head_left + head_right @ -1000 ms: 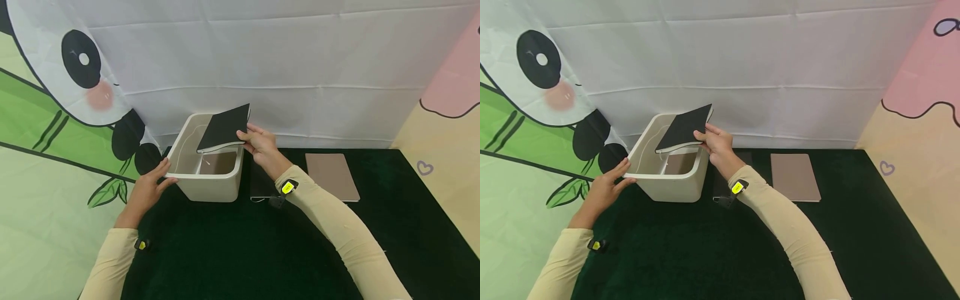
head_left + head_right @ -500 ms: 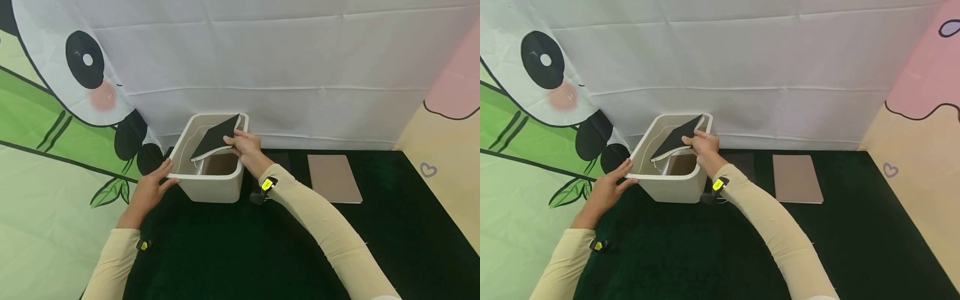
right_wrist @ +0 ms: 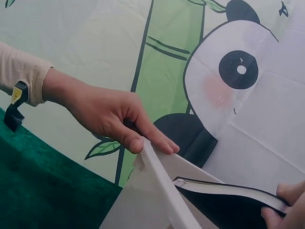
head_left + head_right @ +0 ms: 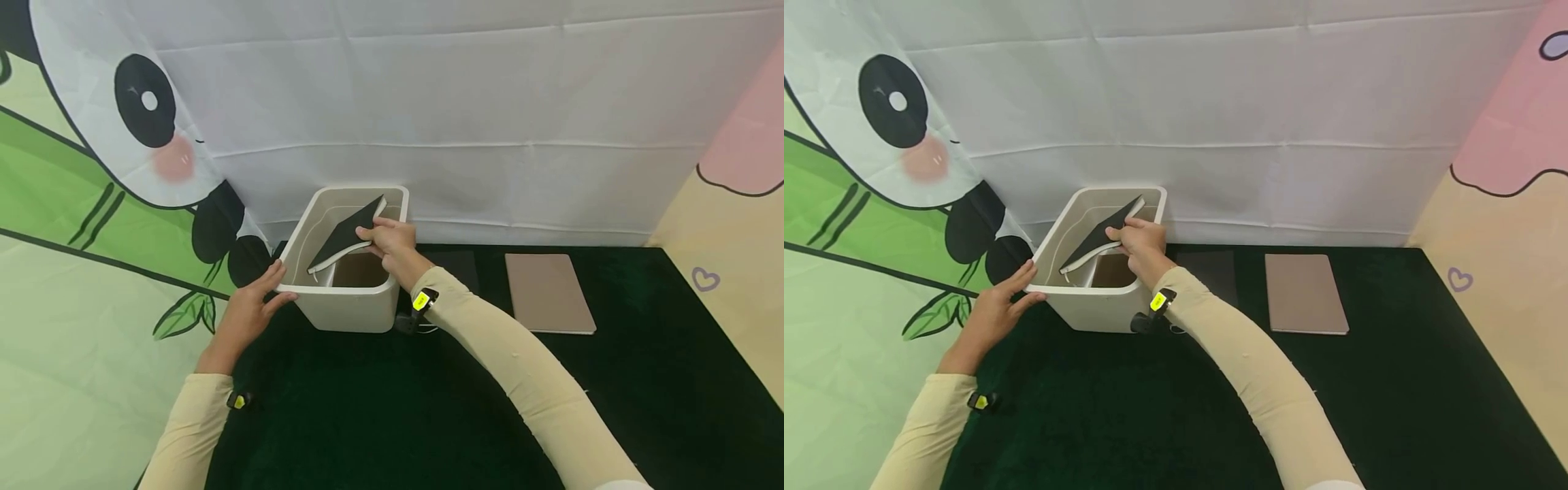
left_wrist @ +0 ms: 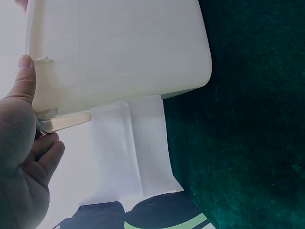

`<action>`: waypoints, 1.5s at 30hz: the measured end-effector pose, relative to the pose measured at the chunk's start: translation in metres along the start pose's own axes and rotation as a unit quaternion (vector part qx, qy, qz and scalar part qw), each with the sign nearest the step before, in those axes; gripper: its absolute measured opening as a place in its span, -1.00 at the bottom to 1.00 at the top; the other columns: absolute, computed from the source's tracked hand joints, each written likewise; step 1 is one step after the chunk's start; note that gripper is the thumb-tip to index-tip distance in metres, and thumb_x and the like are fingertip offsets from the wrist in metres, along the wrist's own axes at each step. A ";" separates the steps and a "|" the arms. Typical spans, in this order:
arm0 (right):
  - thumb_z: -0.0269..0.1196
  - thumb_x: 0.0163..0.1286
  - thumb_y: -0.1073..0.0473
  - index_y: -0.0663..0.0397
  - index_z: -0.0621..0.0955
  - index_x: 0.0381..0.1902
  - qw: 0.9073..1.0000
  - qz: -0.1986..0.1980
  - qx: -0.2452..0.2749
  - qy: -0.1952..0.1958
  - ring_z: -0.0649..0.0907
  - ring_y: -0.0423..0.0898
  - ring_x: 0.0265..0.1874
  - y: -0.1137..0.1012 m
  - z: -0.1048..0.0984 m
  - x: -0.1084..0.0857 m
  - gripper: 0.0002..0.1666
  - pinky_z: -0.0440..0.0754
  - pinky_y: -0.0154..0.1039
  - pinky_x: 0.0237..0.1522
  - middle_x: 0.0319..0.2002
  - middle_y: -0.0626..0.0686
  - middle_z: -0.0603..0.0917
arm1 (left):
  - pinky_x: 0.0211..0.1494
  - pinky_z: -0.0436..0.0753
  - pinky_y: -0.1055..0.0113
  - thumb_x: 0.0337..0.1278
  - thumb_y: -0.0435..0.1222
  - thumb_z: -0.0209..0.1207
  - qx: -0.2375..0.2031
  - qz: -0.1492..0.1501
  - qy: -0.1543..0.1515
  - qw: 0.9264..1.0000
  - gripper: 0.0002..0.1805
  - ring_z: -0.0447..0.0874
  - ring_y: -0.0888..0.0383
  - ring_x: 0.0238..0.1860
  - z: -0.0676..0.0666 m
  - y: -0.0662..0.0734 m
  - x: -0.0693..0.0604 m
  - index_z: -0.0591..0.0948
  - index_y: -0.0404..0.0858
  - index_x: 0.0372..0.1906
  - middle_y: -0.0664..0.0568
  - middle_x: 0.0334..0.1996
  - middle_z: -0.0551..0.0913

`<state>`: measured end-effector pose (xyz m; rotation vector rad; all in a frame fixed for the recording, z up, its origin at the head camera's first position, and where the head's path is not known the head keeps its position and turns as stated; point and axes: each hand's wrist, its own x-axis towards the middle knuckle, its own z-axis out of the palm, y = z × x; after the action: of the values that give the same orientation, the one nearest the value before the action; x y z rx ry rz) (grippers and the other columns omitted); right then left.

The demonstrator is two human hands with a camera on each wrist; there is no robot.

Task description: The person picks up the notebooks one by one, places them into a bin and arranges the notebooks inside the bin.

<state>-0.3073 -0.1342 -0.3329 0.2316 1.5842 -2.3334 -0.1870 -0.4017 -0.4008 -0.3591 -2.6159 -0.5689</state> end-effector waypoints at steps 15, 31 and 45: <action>0.43 0.25 0.46 0.25 0.68 0.18 0.998 -0.040 -0.028 0.043 0.77 0.03 -0.09 0.007 0.013 0.006 -0.50 0.73 -0.11 0.05 0.12 0.23 0.72 | 0.25 0.51 -0.29 0.26 -0.23 0.36 -0.002 -0.005 -0.003 1.000 -0.33 0.49 -0.33 0.32 0.000 0.000 -0.001 0.47 -0.35 0.42 -0.24 0.44 0.40; 0.26 0.46 0.36 0.15 0.57 0.34 1.000 -0.025 -0.017 -0.006 0.68 0.04 0.18 -0.036 -0.088 -0.002 -0.49 0.71 -0.26 0.05 0.31 0.17 0.59 | 0.23 0.53 -0.28 0.22 -0.24 0.38 0.000 0.000 0.001 1.000 -0.32 0.52 -0.33 0.30 0.002 0.000 0.000 0.47 -0.34 0.41 -0.23 0.44 0.41; 0.18 0.57 -0.11 0.15 0.33 0.53 0.949 -0.110 -0.290 -0.065 0.43 0.16 0.45 -0.044 -0.219 0.000 -0.25 0.49 0.00 0.38 0.52 0.20 0.33 | 0.22 0.51 -0.33 0.26 -0.20 0.37 0.001 -0.015 0.005 1.000 -0.30 0.50 -0.37 0.31 0.005 0.000 -0.002 0.45 -0.30 0.44 -0.21 0.46 0.39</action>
<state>-0.3313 0.0840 -0.3763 -0.2388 2.2233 -1.8572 -0.1874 -0.4000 -0.4059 -0.3164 -2.6154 -0.5762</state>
